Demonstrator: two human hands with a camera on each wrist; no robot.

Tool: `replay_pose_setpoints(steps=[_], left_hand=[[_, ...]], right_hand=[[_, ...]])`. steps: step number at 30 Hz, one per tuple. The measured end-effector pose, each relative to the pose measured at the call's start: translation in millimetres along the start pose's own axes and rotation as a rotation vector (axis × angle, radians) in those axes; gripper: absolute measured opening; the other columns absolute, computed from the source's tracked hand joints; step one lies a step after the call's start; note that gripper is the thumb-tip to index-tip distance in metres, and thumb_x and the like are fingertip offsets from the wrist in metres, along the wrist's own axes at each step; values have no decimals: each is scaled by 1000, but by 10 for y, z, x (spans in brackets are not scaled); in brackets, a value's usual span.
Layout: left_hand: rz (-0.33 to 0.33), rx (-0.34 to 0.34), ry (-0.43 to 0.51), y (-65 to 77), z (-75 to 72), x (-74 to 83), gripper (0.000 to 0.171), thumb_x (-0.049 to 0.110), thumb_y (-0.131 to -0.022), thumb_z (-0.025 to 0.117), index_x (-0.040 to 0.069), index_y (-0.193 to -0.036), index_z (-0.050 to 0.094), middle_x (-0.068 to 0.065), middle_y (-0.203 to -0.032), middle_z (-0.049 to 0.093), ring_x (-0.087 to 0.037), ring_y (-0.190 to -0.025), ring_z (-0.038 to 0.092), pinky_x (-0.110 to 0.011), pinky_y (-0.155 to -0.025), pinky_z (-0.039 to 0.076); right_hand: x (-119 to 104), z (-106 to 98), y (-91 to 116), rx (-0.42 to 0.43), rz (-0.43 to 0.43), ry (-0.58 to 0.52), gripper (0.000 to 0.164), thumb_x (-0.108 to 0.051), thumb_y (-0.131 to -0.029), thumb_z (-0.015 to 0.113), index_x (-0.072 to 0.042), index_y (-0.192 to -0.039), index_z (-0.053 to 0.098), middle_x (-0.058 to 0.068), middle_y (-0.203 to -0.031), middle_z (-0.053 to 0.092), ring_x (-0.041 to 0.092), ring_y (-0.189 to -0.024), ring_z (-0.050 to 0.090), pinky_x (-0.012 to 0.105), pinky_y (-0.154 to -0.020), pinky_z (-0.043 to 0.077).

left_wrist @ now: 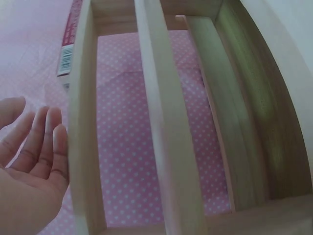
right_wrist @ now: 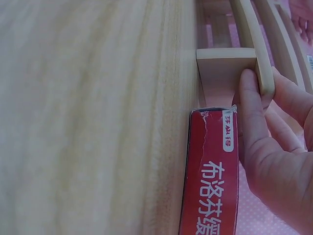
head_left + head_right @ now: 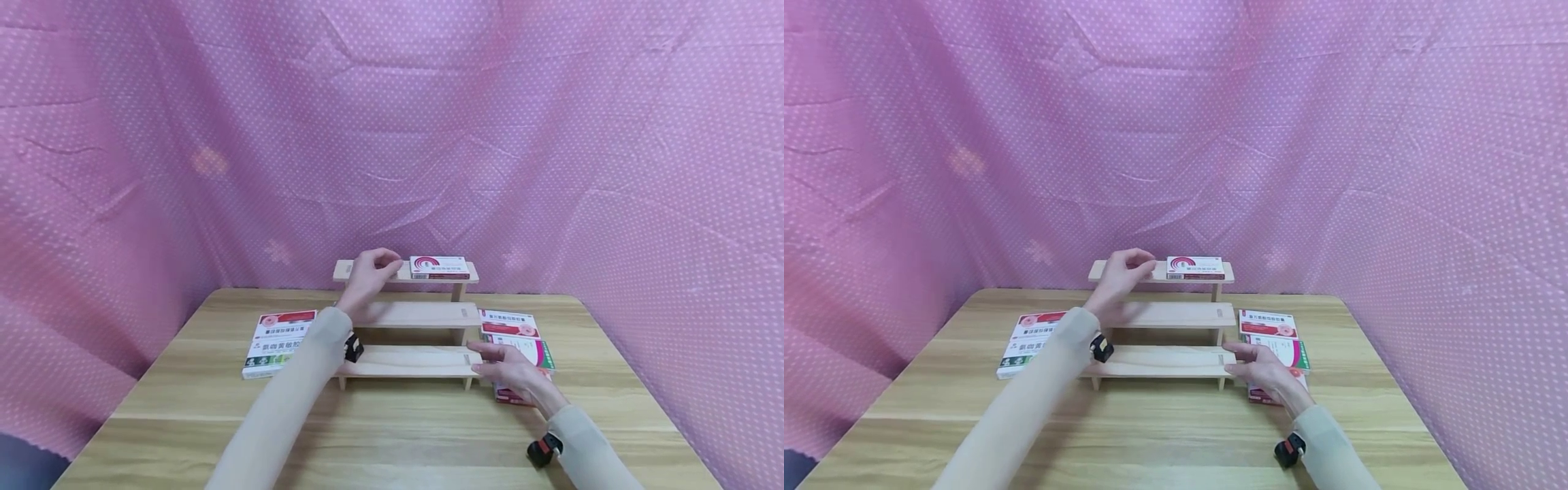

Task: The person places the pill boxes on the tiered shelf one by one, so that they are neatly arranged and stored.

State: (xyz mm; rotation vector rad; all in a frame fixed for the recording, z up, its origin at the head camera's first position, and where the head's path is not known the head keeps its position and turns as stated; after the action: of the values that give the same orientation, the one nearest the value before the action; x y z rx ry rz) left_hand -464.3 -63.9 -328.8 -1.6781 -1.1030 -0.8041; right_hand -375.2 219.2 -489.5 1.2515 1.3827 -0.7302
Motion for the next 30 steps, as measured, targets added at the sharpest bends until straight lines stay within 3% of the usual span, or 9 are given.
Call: replay_pose_setpoints(steps=[5, 11, 15, 18, 19, 22, 25, 30], left_hand=[[-5, -41, 75, 107, -98, -18, 24, 24, -95, 65, 6, -109, 70, -12, -99, 70, -37, -97, 66, -28, -77, 57], [0, -53, 102, 233, -274, -93, 26, 23, -94, 66, 4, -111, 69, -14, -100, 71, -35, -97, 67, -35, -82, 60], [61, -77, 78, 322, -428, -157, 24, 18, -95, 65, 1, -111, 69, -23, -102, 70, -26, -88, 70, -26, -73, 60], [104, -101, 48, 427, -544, -142, 23, 14, -95, 65, -2, -111, 69, -28, -101, 69, -15, -81, 69, -29, -71, 60], [105, -111, 46, 459, -586, -163, 23, 14, -94, 65, -1, -111, 69, -27, -101, 69, -16, -81, 69, -30, -72, 60], [95, -130, 1, 557, -719, -239, 23, 19, -94, 66, 3, -110, 70, -26, -102, 70, -20, -82, 68, -33, -72, 60], [60, -150, -37, 653, -853, -394, 28, 26, -93, 68, 7, -113, 69, -20, -102, 72, -31, -88, 67, -29, -72, 59], [0, -176, -98, 832, -1036, -603, 34, 26, -91, 70, 4, -117, 68, -15, -106, 72, -26, -93, 68, -24, -76, 57]], right_hand=[[56, 2, 17, 15, 18, 9, 57, -19, -86, 74, -15, -139, 56, 16, -153, 41, 22, -122, 51, 31, -94, 50], [110, -2, 35, 23, 29, 7, 56, -20, -85, 75, -16, -138, 57, 14, -153, 41, 22, -124, 50, 30, -96, 48], [110, -17, 25, 27, 30, -9, 58, -19, -84, 75, -15, -138, 57, 12, -152, 44, 19, -114, 53, 27, -86, 49], [101, -26, 16, 32, 33, -9, 57, -19, -84, 75, -16, -138, 57, 11, -150, 45, 19, -111, 52, 27, -85, 47], [89, -27, 14, 34, 27, 1, 56, -19, -84, 75, -17, -138, 57, 10, -151, 45, 19, -114, 52, 28, -87, 48], [47, -22, 0, 27, 6, 15, 54, -17, -86, 74, -15, -138, 57, 11, -150, 46, 20, -115, 52, 27, -87, 49], [6, -19, -12, 25, -7, 41, 53, -17, -87, 73, -15, -137, 58, 11, -150, 46, 19, -119, 50, 25, -89, 49], [-12, -28, 1, 26, 1, 51, 54, -19, -86, 74, -17, -137, 58, 11, -151, 45, 23, -126, 48, 34, -99, 49]])
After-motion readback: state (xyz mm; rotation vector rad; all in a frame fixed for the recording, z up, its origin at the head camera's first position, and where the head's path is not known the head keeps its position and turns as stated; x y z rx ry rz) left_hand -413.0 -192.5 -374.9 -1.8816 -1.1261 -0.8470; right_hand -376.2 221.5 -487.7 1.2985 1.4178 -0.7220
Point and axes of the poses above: each hand's wrist, its own y-axis away from the middle knuckle, its own z-axis out of the palm, x = y × z, the point moved 8 cm from there along -y, towards the middle knuckle
